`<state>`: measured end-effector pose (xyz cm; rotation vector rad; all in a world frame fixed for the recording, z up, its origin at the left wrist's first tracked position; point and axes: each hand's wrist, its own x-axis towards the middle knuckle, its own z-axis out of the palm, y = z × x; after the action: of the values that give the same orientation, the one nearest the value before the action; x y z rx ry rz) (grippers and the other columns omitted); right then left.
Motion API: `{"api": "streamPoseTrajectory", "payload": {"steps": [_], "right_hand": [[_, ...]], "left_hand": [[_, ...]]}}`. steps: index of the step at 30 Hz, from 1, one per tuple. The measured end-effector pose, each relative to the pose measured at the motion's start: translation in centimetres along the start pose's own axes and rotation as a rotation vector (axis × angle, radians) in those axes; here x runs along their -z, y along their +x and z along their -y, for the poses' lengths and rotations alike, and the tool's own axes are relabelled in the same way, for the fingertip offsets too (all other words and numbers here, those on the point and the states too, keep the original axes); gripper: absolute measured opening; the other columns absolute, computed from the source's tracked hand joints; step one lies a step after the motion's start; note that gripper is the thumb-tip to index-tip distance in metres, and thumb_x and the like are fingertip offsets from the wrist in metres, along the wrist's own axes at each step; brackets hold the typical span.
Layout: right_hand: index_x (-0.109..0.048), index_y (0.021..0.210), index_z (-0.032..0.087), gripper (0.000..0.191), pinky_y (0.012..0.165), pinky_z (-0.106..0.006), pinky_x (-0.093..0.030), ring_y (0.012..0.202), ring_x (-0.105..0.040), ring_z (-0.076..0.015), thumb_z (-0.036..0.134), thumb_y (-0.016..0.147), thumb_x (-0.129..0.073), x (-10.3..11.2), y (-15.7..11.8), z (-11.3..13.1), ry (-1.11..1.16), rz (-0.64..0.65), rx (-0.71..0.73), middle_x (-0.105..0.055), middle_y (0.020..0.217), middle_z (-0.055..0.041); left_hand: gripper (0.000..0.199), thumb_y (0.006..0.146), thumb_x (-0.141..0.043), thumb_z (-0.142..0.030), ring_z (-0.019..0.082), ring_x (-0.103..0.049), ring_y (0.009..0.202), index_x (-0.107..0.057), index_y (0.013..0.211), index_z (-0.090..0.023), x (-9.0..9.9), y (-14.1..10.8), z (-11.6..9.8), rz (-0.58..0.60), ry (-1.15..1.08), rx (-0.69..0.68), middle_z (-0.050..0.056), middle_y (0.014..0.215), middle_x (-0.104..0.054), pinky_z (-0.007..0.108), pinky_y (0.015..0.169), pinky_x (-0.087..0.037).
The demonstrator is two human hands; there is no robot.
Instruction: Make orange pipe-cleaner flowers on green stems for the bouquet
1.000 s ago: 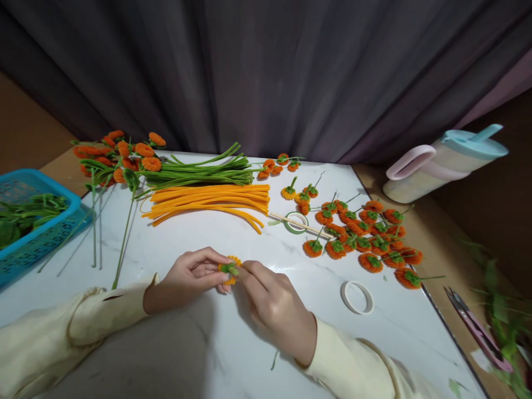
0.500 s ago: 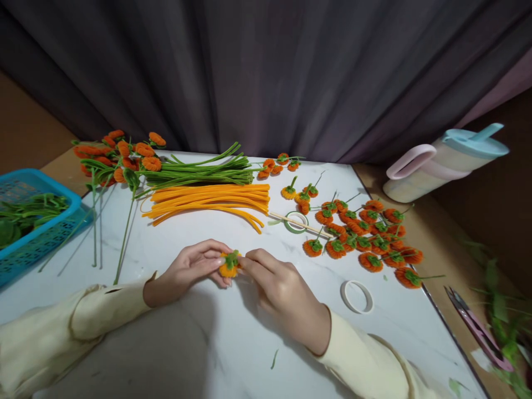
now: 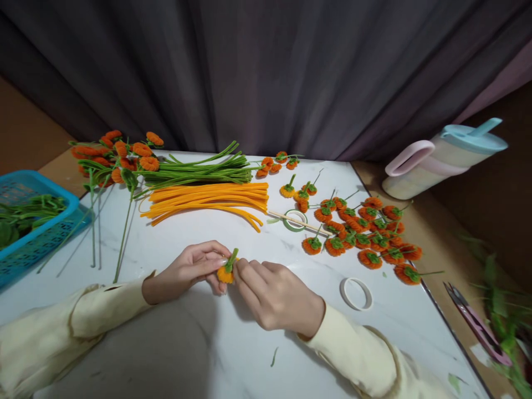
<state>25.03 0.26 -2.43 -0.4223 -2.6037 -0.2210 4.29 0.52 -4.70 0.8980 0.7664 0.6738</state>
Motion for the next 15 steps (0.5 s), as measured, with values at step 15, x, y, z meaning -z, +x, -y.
{"api": "streamPoseTrajectory", "payload": {"steps": [15], "right_hand": [[-0.06, 0.088, 0.001, 0.031, 0.057, -0.032, -0.053, 0.073, -0.063, -0.0228, 0.001, 0.086, -0.029, -0.85, -0.21, -0.03, -0.073, -0.066, 0.089, -0.064, 0.084, -0.0194]], "left_hand": [[0.026, 0.078, -0.068, -0.032, 0.015, -0.068, 0.063, -0.056, 0.092, -0.012, 0.08, -0.12, 0.28, -0.011, 0.005, -0.059, 0.004, 0.071, -0.068, 0.024, 0.061, -0.055]]}}
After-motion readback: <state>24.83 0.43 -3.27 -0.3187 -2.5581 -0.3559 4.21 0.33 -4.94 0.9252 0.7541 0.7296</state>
